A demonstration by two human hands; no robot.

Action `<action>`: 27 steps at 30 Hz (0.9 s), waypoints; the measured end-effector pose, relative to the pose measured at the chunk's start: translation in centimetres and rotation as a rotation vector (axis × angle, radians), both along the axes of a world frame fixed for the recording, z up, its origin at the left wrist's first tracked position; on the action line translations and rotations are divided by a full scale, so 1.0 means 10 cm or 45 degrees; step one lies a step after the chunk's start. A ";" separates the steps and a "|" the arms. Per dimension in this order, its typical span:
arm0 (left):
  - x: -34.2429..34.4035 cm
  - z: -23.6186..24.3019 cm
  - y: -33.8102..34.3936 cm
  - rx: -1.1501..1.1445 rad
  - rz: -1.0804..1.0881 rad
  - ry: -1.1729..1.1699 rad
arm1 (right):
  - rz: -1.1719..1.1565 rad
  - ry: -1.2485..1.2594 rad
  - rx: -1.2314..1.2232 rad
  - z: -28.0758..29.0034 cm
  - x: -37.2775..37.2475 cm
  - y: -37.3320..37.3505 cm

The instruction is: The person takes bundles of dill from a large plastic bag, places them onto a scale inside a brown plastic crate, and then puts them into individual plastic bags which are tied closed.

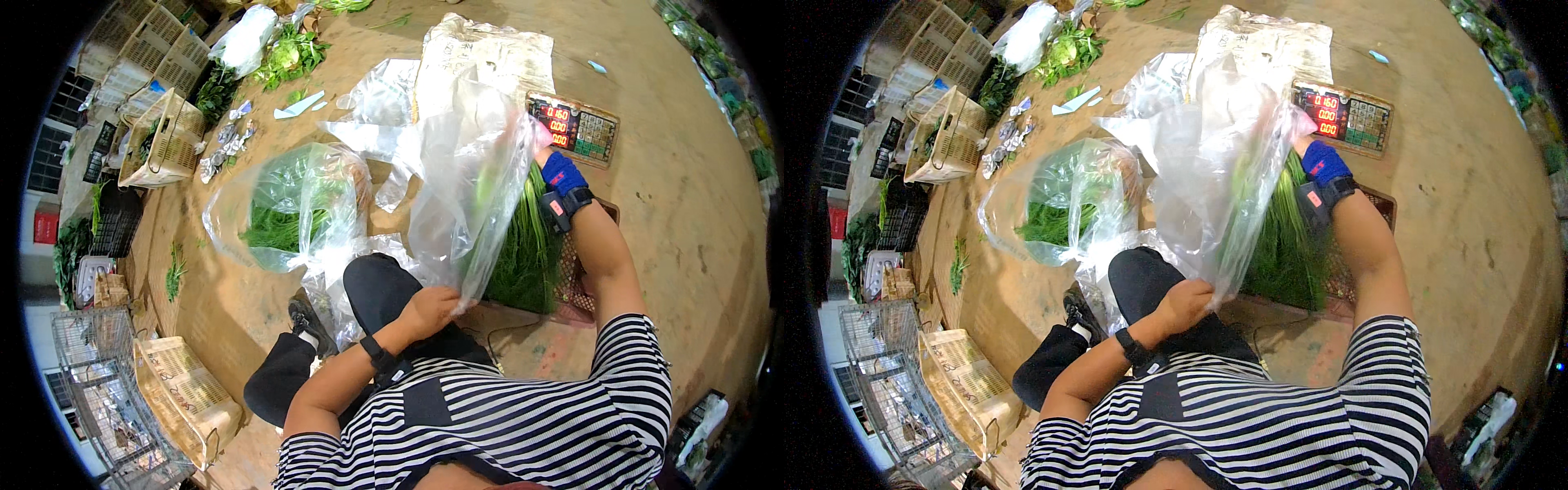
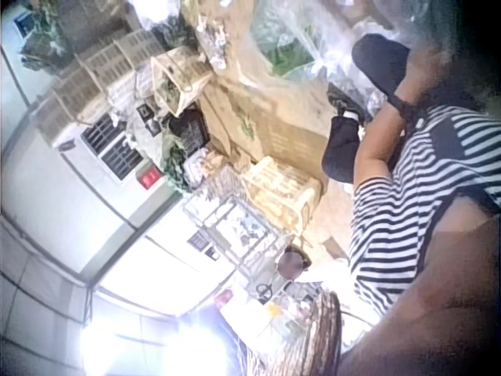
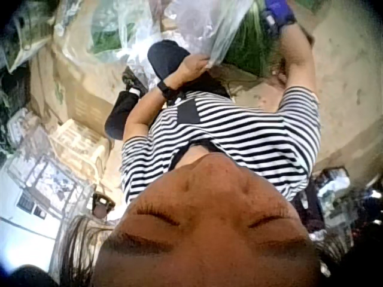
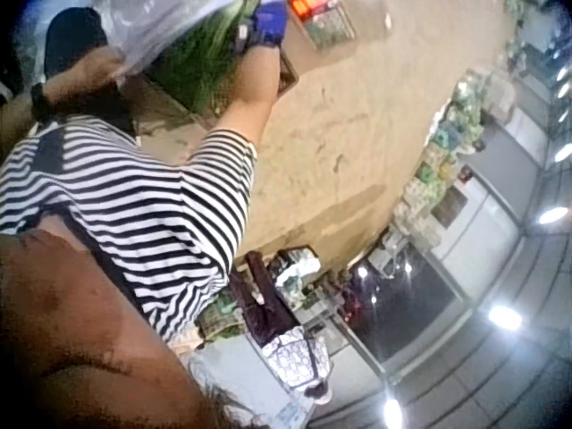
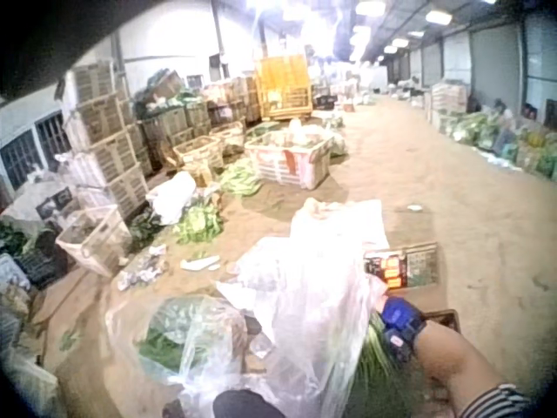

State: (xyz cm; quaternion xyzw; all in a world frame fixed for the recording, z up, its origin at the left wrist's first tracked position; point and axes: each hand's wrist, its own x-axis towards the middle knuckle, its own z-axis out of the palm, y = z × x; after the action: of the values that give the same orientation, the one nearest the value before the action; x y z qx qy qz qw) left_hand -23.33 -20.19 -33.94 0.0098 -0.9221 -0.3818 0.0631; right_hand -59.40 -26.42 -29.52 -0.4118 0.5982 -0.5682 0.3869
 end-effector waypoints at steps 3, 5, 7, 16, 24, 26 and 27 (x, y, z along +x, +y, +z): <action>0.00 -0.15 -0.11 -0.096 0.243 0.112 | -0.159 -0.067 -0.059 0.10 -0.15 0.09; -0.03 -0.19 -0.15 -0.077 0.280 0.051 | -0.236 -0.097 -0.088 0.17 -0.21 0.17; -0.06 -0.19 -0.15 -0.072 0.313 0.131 | -0.305 -0.130 -0.106 0.21 -0.23 0.25; -0.11 -0.07 -0.08 -0.196 0.026 0.012 | -0.504 -0.296 -0.090 -0.04 -0.06 0.66; -0.29 0.26 -0.13 -0.024 0.241 -0.539 | -0.602 -0.373 -0.054 -0.27 0.05 0.96; -0.37 0.19 -0.12 0.010 0.380 -0.442 | -0.642 -0.400 -0.041 -0.35 0.06 1.06; -0.39 0.13 -0.12 0.003 0.362 -0.501 | -0.700 -0.361 0.067 -0.41 0.07 1.11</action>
State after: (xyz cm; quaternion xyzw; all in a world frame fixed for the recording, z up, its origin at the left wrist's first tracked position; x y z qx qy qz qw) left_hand -27.25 -21.36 -32.64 0.2138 -0.9055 -0.3608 -0.0647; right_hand -58.67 -15.32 -33.63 -0.1411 0.6417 -0.6877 0.3089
